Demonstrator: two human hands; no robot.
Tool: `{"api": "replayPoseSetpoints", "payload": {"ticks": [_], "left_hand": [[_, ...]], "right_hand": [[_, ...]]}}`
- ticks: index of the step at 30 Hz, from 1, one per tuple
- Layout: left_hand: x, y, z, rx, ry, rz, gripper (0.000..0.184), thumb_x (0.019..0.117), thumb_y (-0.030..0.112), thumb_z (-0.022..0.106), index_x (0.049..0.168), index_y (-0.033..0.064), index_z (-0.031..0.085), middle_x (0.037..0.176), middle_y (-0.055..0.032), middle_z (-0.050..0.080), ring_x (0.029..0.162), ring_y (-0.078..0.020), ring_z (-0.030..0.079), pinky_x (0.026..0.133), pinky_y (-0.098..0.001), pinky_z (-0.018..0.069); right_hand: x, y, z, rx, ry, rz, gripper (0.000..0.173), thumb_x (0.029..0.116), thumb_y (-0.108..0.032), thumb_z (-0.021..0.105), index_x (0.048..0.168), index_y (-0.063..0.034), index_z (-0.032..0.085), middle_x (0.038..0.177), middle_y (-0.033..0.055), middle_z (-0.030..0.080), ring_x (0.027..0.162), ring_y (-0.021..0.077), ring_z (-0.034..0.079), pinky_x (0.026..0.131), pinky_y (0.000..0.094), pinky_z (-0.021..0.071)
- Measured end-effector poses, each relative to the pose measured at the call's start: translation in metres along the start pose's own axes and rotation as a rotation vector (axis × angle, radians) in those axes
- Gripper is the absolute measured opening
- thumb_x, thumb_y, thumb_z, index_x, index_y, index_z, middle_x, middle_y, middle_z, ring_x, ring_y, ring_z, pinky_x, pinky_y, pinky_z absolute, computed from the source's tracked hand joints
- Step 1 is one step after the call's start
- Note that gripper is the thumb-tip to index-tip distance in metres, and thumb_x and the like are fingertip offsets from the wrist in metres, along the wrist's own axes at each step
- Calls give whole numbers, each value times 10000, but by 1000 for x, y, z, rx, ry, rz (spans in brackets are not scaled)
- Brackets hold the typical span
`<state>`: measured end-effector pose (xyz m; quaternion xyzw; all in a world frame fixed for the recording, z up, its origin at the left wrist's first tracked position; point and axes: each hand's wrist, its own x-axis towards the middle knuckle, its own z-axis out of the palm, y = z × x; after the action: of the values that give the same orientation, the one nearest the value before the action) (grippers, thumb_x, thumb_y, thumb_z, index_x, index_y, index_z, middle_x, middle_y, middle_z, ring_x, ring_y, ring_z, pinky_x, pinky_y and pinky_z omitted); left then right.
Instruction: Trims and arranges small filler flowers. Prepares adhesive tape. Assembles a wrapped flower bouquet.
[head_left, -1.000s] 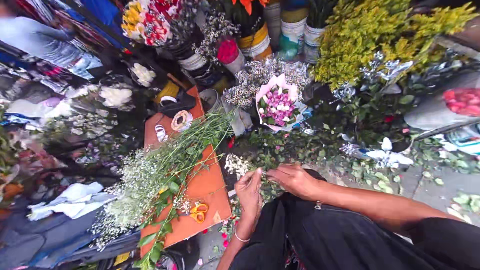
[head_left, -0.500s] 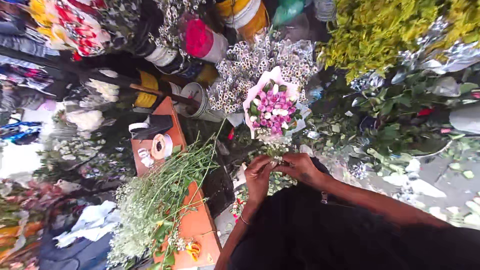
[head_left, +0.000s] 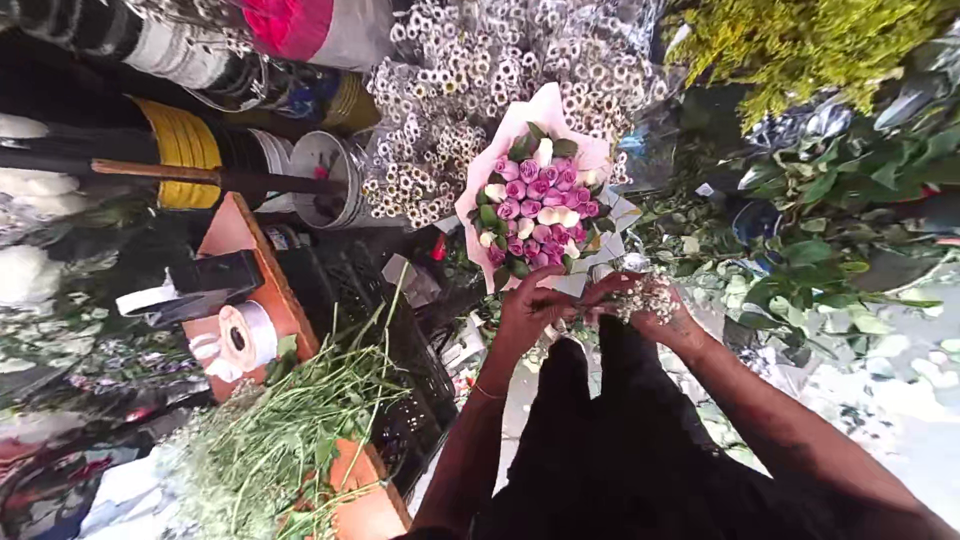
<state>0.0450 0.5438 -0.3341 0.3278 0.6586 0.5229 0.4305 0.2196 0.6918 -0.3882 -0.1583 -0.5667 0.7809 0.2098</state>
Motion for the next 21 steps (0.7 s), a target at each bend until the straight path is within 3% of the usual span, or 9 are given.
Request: {"api": "replayPoseSetpoints", "payload": {"ticks": [2, 3, 5, 6, 8, 11, 14, 17, 21], "left_hand": [[24, -16, -16, 137, 47, 81, 414, 1061, 208, 493, 1320, -104, 575, 1146, -105, 729, 771, -30, 635, 656, -217, 528], [38, -23, -21, 343, 143, 98, 375, 1076, 205, 453, 1271, -49, 647, 1122, -87, 718, 839, -61, 643, 727, -240, 544], [67, -39, -26, 794, 247, 101, 352, 1043, 238, 547, 1277, 13, 684, 1275, -156, 689, 1160, -284, 651, 1014, -466, 507], [81, -47, -27, 949, 226, 92, 401, 1019, 278, 595, 1328, 30, 654, 1356, -172, 640, 1268, -365, 576, 1064, -564, 435], [106, -60, -26, 1123, 162, 72, 464, 1005, 329, 614, 1388, 68, 608, 1442, -151, 580, 1374, -403, 473, 1055, -632, 377], [118, -74, -20, 1187, 126, 39, 425, 1028, 300, 576, 1381, 66, 616, 1413, -136, 610, 1378, -371, 494, 1092, -657, 324], [103, -92, -14, 1253, 263, 167, 307, 1009, 270, 606, 1243, 100, 710, 1292, -84, 703, 1256, -290, 631, 1076, -642, 356], [87, -104, -13, 1275, 305, 228, 312, 988, 239, 618, 1243, 96, 727, 1288, -75, 713, 1243, -269, 648, 1079, -629, 368], [82, -108, -14, 1293, 313, 249, 234, 980, 225, 625, 1133, 111, 760, 1237, -62, 736, 1216, -249, 665, 1083, -612, 357]], "right_hand": [[12, 3, -7, 56, 132, -17, 174, 965, -124, 675, 1120, -48, 692, 1045, 17, 767, 903, 152, 748, 847, 362, 643], [20, 4, -12, 72, 215, -19, 157, 973, -101, 659, 1118, -50, 689, 1042, 17, 769, 879, 166, 754, 822, 364, 649], [39, 7, -21, 67, 343, -8, 149, 964, -61, 638, 1108, -50, 676, 1034, 23, 763, 837, 180, 756, 764, 359, 658], [48, 10, -25, 59, 361, -7, 164, 954, -53, 641, 1115, -40, 666, 1065, 39, 745, 845, 196, 752, 742, 368, 663], [67, 17, -26, 10, 368, -40, 215, 944, -67, 660, 1154, -26, 651, 1102, 50, 728, 884, 193, 744, 757, 381, 660], [96, 36, -17, -213, 408, -65, 259, 911, -42, 655, 1168, -28, 630, 1040, -5, 722, 924, 88, 706, 832, 337, 612], [125, 53, -3, -490, 356, -47, 213, 888, -30, 661, 1086, 43, 685, 945, 122, 732, 824, 174, 720, 759, 395, 609], [139, 66, 17, -721, 257, -126, 171, 800, 23, 704, 958, 89, 696, 820, 208, 704, 754, 303, 712, 688, 481, 560], [149, 88, 27, -855, 159, -139, 162, 791, 39, 727, 952, 59, 729, 831, 217, 720, 735, 374, 717, 671, 556, 558]]}}
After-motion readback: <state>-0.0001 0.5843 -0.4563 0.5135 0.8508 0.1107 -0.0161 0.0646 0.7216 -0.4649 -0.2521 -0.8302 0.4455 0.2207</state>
